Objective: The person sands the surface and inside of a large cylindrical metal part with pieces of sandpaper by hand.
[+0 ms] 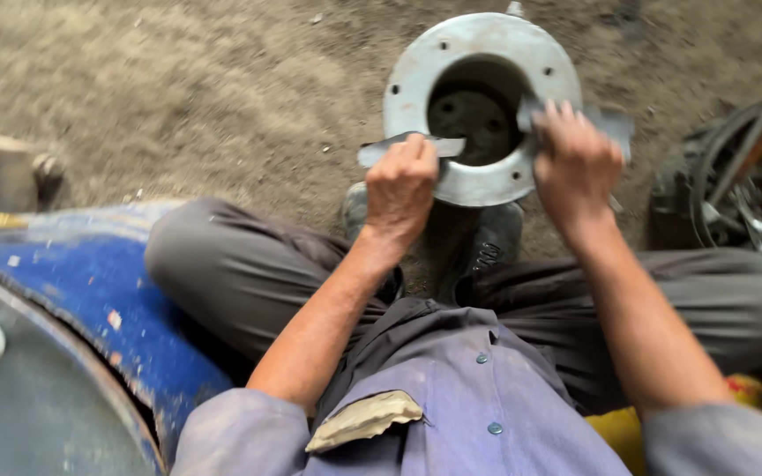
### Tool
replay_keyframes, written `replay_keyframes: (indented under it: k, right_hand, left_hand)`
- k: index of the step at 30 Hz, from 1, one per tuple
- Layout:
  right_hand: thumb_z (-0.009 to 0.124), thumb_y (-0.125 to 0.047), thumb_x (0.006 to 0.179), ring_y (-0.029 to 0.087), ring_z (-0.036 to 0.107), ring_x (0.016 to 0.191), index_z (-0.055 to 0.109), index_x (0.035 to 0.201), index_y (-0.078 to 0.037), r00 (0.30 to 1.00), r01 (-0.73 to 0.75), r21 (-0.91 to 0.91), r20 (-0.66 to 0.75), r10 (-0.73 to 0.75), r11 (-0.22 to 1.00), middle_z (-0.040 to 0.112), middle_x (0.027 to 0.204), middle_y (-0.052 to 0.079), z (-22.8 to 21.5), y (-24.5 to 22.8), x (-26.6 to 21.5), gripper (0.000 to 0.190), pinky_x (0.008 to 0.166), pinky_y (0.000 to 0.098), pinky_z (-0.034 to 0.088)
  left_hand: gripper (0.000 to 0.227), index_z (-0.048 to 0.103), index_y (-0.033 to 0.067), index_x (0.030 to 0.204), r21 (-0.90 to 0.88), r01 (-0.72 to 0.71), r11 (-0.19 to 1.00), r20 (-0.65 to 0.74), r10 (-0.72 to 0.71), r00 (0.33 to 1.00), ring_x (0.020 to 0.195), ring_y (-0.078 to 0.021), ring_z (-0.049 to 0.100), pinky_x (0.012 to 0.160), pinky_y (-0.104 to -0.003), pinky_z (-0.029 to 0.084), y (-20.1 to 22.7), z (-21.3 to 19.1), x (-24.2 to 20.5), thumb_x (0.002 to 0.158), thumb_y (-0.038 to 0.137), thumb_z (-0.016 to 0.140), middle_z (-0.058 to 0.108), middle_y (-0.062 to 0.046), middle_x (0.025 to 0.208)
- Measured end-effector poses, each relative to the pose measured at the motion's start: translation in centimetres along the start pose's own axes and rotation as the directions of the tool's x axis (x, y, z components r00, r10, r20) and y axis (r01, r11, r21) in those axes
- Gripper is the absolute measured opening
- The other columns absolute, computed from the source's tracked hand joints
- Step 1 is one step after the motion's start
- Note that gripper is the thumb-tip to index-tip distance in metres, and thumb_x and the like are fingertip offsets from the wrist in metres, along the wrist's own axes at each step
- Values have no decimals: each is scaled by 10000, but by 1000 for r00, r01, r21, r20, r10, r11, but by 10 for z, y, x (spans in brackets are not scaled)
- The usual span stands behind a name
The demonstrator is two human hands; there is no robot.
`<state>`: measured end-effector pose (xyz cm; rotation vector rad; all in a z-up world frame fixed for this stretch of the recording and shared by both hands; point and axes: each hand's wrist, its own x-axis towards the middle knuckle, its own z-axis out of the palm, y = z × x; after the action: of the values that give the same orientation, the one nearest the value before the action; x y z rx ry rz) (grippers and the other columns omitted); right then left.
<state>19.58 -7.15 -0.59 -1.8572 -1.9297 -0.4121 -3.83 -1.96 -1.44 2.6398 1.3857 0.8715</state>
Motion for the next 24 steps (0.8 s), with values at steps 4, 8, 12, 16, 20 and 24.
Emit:
replay_keyframes:
  k: [4,8,12,16,20,24]
  right_hand:
    - [627,-163,1086,245,696,630,764,1077,-108,965,-200,29,176,192,979,758,864,124,26,17,26,148,529,371,503]
    - [656,-67,1045,208,629,564,732,916,-95,982,-88,-97,157,102,991,678,705,88,-5,-18,-1,153,470,380,442]
    - [545,0,1036,244,685,823,680,1029,-95,999,-39,71,21,38,997,682,922,108,-31,-51,-31,166,730,385,540]
    - [639,-31,983,210,604,555,737,943,-96,990,-76,-78,109,84,994,657,716,82,-6,-17,0,124,495,385,444]
    - [579,-66,1096,130,589,511,769,1025,-128,986,-148,147,104,134,978,696,734,47,31,32,51,212,473,331,437]
    - [622,-102,1075,161,600,495,771,975,-90,981,-139,-33,133,142,990,699,702,68,28,22,43,180,448,345,448]
  left_hand:
    - [106,602,18,823,-36,0,999,23,1,1000,709,-213,626,569,-340,542,2,-10,6,901,-21,662,584,-88,824]
    - [77,592,33,797,-15,-12,1000,63,13,998,736,-243,633,614,-362,563,10,-20,-9,817,-18,646,573,-93,812]
    - [73,600,29,802,-22,10,1000,-7,-10,1000,749,-250,630,616,-375,563,7,-8,1,841,-5,652,572,-99,813]
    - [79,636,32,809,78,46,996,-38,-43,998,751,-232,644,571,-355,562,-12,26,36,846,-36,648,614,-93,843]
    - [86,654,25,826,87,41,995,-64,-36,997,743,-213,651,543,-335,558,-18,37,42,871,-48,649,631,-85,850]
    - [49,652,41,818,133,-2,991,2,2,1000,735,-228,644,583,-341,557,3,15,13,821,-6,666,606,-97,820]
